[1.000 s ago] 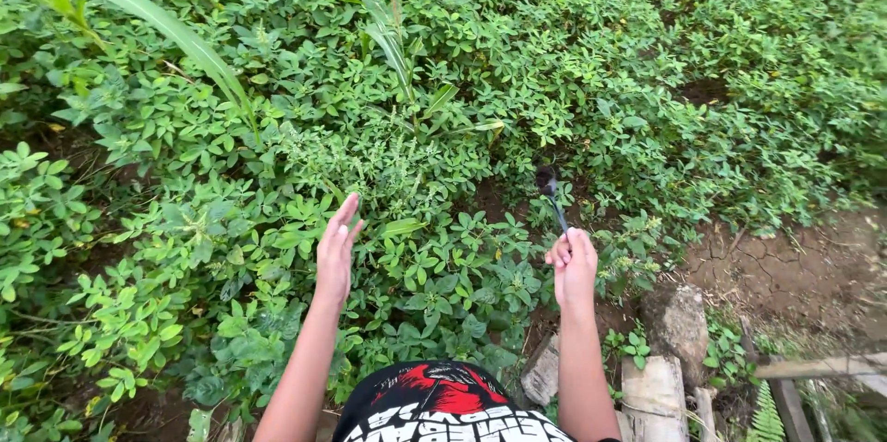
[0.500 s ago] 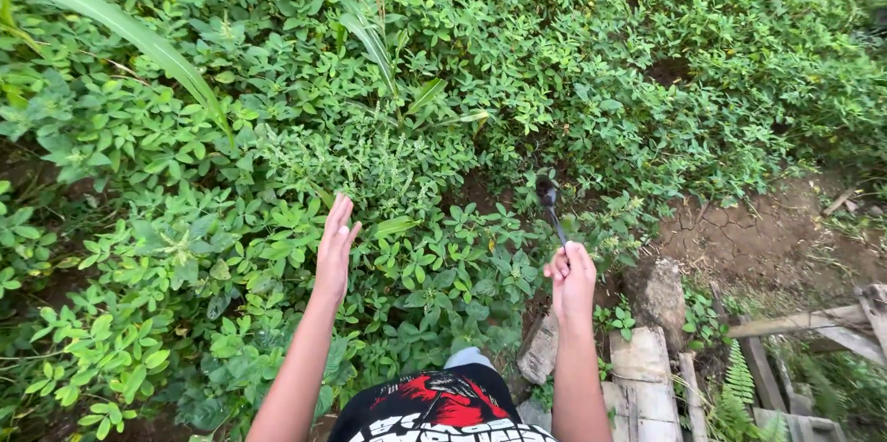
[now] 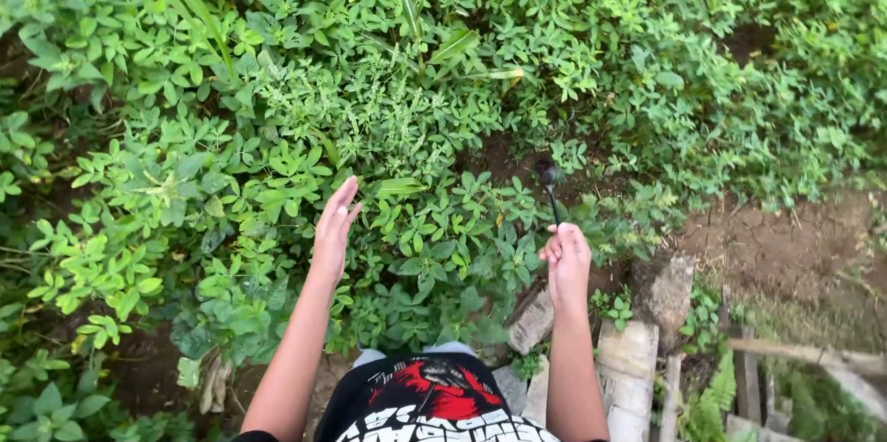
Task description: Applying fertilizer to garden plants using a spoon from a small bowl.
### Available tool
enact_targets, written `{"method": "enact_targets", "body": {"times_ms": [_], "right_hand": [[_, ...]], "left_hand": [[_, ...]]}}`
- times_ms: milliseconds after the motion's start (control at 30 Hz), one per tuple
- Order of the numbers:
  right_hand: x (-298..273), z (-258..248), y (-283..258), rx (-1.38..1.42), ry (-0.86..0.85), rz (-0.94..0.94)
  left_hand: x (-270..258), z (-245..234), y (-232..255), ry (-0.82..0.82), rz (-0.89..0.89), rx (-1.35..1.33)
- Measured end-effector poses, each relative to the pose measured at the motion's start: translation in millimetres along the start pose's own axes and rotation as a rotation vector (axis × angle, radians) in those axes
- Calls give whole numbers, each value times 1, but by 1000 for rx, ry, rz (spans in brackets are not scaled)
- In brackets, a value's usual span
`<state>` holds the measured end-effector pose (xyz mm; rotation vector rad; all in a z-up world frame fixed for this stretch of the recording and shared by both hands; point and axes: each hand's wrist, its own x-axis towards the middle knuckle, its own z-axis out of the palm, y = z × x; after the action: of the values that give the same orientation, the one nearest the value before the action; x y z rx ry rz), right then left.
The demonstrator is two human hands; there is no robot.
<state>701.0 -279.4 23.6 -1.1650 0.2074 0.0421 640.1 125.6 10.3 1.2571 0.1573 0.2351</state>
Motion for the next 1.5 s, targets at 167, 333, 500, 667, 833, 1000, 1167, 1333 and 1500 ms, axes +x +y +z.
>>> {"method": "enact_targets", "body": {"times_ms": [167,333,500,667,833,1000,1167,1333,1500], "right_hand": [[59,-21,22,-45,-24,107],[123,-35,63,-132,-10,231],[179,-50,137,-158,-57,362],[240,-67,229,-332,-82,474],[286,-91,340,-323,-93,604],[332,-89,454,-553,-246,627],[389,-29,517,-978,-432,168],[395,96,475,-1350,-576,-62],[389,120,459,-1511,-491,-430]], "left_hand": [[38,12,-42,102,-15,2],[82,22,-103,149,-34,36],[128,23,-173,155,-80,2],[141,16,-260,124,-211,-117],[151,-7,-356,184,-323,-155],[163,-40,-417,450,-261,-67],[170,-74,-443,551,-214,-140],[158,-108,-433,556,-196,-104],[113,-135,-411,610,-313,-58]]}}
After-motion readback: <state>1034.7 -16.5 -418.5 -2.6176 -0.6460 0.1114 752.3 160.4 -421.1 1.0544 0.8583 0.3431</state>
